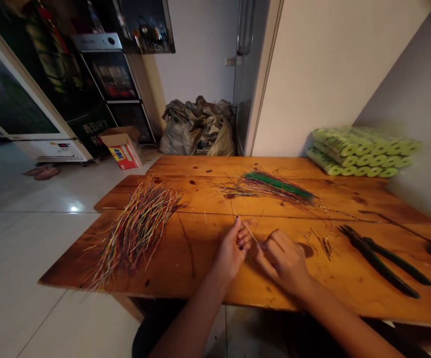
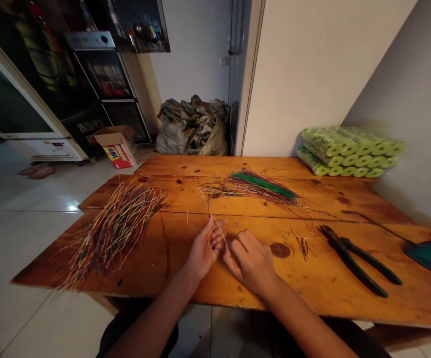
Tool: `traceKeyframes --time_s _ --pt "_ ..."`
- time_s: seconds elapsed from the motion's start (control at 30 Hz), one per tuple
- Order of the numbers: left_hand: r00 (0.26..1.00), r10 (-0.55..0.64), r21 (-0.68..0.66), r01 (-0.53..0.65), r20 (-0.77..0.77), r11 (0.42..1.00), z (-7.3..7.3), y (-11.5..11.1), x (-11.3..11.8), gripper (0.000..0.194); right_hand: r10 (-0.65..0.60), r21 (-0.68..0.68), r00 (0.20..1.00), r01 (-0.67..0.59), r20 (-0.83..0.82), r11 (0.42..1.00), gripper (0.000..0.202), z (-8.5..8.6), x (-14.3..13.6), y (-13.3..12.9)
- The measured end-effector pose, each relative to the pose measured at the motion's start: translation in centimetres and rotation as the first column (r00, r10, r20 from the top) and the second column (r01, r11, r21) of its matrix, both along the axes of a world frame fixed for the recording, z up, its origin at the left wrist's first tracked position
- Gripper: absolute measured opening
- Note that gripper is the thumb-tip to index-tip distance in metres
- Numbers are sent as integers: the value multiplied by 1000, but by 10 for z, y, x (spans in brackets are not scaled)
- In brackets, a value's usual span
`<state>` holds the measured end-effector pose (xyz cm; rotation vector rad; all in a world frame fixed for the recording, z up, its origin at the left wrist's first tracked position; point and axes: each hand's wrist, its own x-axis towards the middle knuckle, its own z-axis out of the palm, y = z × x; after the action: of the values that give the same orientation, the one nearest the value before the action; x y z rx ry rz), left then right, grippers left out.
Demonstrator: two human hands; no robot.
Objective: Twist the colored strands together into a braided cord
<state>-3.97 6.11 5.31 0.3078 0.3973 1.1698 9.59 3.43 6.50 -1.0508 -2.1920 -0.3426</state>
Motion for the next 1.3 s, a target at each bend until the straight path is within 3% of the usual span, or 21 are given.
traceKeyframes --time_s 0.17,0.33,0.43,0.5,0.57,0.63,0.7,0.8,0.9,1.03,1.2,1.3 --pt "996 6 22 -4 -88 1000 5 -5 5 36 66 -21 989 -63 131 998 17 -3 9 0" --pt "983 1 106 18 -182 994 5 -4 7 43 270 -170 944 -239 188 956 17 3 10 -9" --pt "979 28 145 1 -201 989 4 -3 6 43 331 -326 940 -289 79 900 17 9 12 -17" --pt "968 43 176 1 -247 984 5 -4 5 44 325 -403 937 -348 -127 847 23 13 17 -19" --pt "950 44 207 22 -310 978 6 -7 5 46 197 -448 895 -379 -401 810 32 13 23 -16" --pt "928 26 230 65 -371 971 6 -12 7 46 -20 -528 796 -382 -605 758 33 10 27 -10" --pt "908 -27 242 140 -419 960 4 -19 9 44 -188 -631 703 -446 -686 635 29 6 30 -3" --pt "877 -159 269 304 -453 914 0 -31 12 40 -253 -661 618 -625 -744 416 34 2 33 1" --pt "843 -259 317 437 -472 842 -6 -41 15 40 -278 -597 531 -752 -800 280 30 4 36 -2" --pt "837 -348 372 510 -422 775 -9 -47 22 41 -378 -502 436 -860 -817 94 28 5 42 -9" --pt "835 -371 397 527 -406 752 -10 -51 27 42 -510 -461 366 -885 -779 69 23 -3 42 -16" --pt "846 -375 409 517 -380 752 -12 -52 29 40 -527 -395 316 -918 -789 40 21 -10 39 -20"
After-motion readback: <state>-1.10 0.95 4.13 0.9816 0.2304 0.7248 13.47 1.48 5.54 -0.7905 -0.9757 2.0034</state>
